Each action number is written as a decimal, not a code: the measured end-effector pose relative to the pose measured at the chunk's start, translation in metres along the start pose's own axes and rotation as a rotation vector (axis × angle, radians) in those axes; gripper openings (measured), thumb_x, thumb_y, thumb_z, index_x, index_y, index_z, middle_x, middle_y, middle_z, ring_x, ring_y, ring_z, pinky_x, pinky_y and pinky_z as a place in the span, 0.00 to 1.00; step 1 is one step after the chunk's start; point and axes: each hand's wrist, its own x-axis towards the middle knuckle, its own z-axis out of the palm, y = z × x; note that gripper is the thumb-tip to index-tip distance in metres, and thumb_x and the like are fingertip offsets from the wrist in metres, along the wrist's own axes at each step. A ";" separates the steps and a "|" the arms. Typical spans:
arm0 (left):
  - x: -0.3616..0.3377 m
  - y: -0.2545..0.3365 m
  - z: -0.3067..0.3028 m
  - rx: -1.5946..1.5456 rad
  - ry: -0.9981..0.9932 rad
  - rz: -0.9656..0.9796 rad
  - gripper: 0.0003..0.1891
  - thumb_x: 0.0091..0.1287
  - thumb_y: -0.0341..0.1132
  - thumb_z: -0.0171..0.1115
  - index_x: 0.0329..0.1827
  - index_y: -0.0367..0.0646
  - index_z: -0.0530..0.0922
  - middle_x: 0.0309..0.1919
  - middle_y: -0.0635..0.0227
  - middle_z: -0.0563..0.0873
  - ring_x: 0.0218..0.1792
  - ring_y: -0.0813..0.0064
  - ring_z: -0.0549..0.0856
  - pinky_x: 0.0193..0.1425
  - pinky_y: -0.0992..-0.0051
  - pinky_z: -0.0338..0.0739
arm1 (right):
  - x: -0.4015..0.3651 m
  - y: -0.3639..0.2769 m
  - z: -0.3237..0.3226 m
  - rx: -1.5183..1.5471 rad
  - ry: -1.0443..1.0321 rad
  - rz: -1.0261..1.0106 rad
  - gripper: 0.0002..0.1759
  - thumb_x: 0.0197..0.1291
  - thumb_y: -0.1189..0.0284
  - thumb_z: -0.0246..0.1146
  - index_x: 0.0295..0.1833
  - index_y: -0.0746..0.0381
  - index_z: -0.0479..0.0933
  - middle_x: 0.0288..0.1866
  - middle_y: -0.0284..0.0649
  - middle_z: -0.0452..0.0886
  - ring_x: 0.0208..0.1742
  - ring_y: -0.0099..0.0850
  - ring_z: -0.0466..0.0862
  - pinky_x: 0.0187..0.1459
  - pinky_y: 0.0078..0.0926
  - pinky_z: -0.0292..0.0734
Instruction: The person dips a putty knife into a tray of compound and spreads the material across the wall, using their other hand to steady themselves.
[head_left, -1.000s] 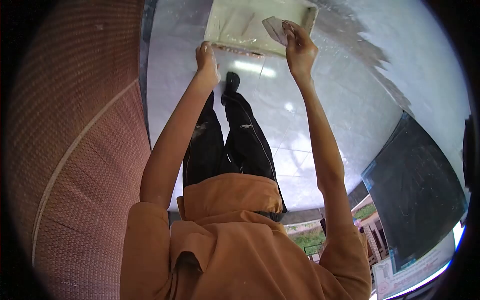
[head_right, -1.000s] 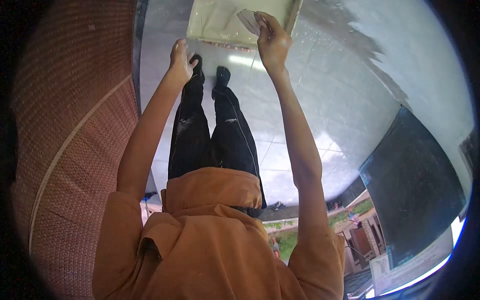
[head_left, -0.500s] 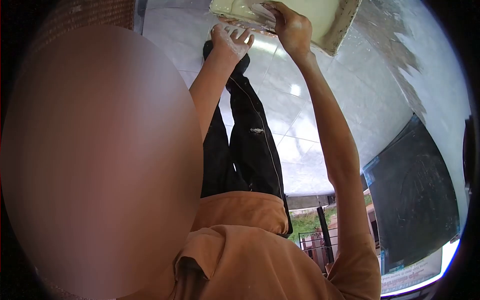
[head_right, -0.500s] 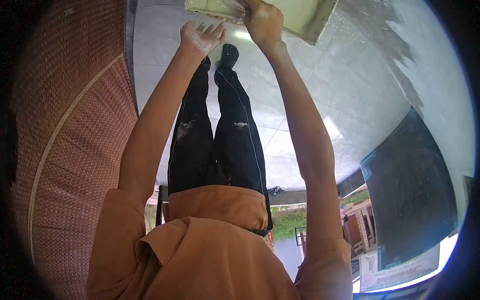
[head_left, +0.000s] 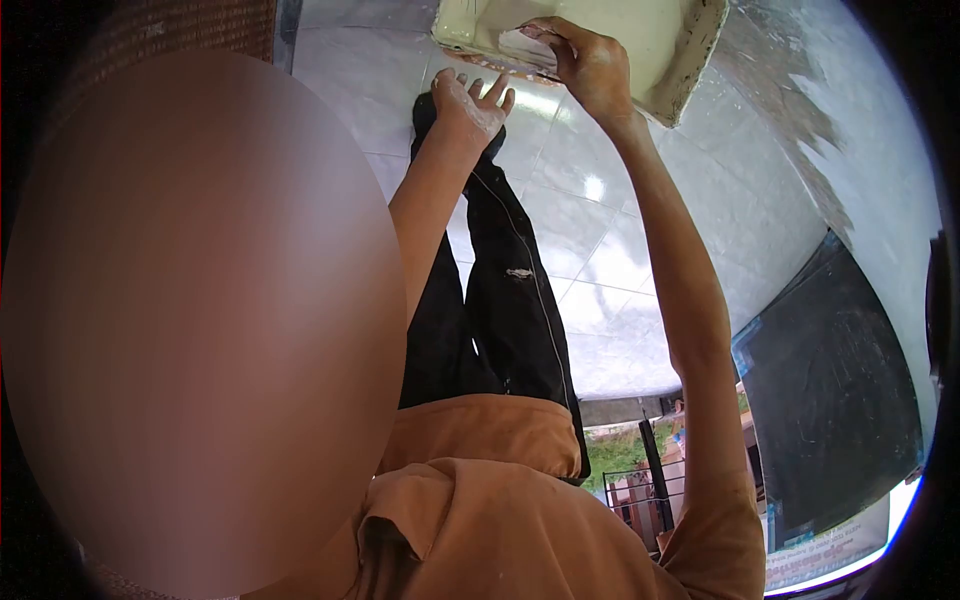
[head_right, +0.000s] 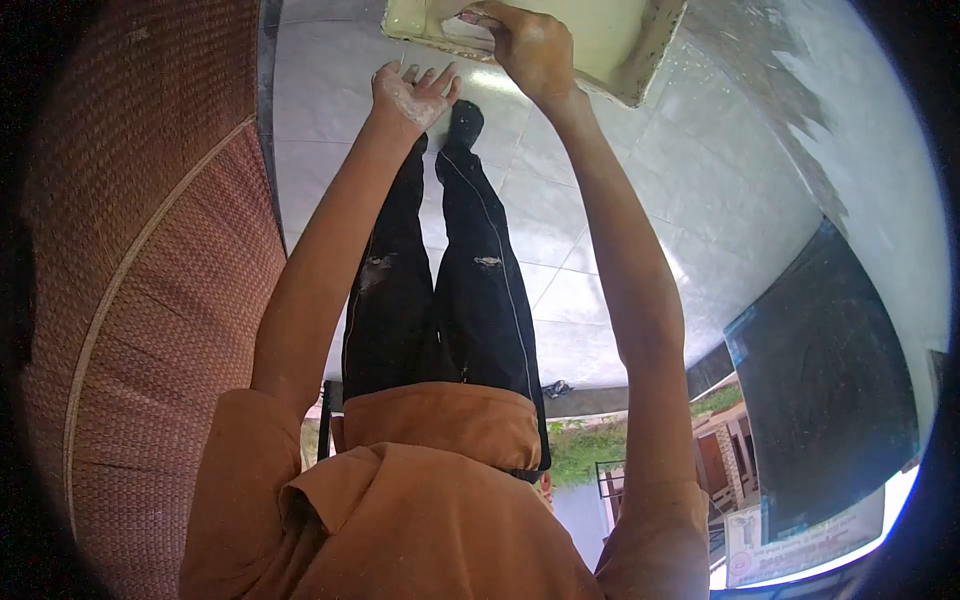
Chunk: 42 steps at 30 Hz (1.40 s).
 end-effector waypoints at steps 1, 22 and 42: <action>-0.001 0.001 0.001 0.001 -0.005 0.003 0.30 0.74 0.46 0.38 0.76 0.46 0.45 0.74 0.59 0.52 0.68 0.49 0.68 0.59 0.49 0.67 | 0.004 0.001 -0.004 -0.008 -0.080 0.050 0.15 0.57 0.77 0.63 0.50 0.54 0.82 0.36 0.42 0.86 0.33 0.38 0.86 0.36 0.29 0.80; -0.188 0.071 0.086 0.750 -0.358 0.653 0.29 0.67 0.50 0.54 0.70 0.50 0.65 0.71 0.65 0.65 0.72 0.60 0.64 0.72 0.59 0.55 | 0.003 -0.100 -0.111 1.642 0.221 0.436 0.23 0.68 0.81 0.49 0.68 0.66 0.61 0.50 0.47 0.79 0.40 0.33 0.85 0.44 0.36 0.86; -0.435 0.163 0.214 0.933 -0.518 2.380 0.24 0.70 0.37 0.53 0.68 0.43 0.66 0.70 0.50 0.63 0.73 0.41 0.56 0.70 0.45 0.53 | 0.079 -0.294 -0.309 1.759 0.490 -0.316 0.27 0.67 0.79 0.56 0.68 0.59 0.56 0.61 0.43 0.72 0.59 0.35 0.78 0.57 0.37 0.81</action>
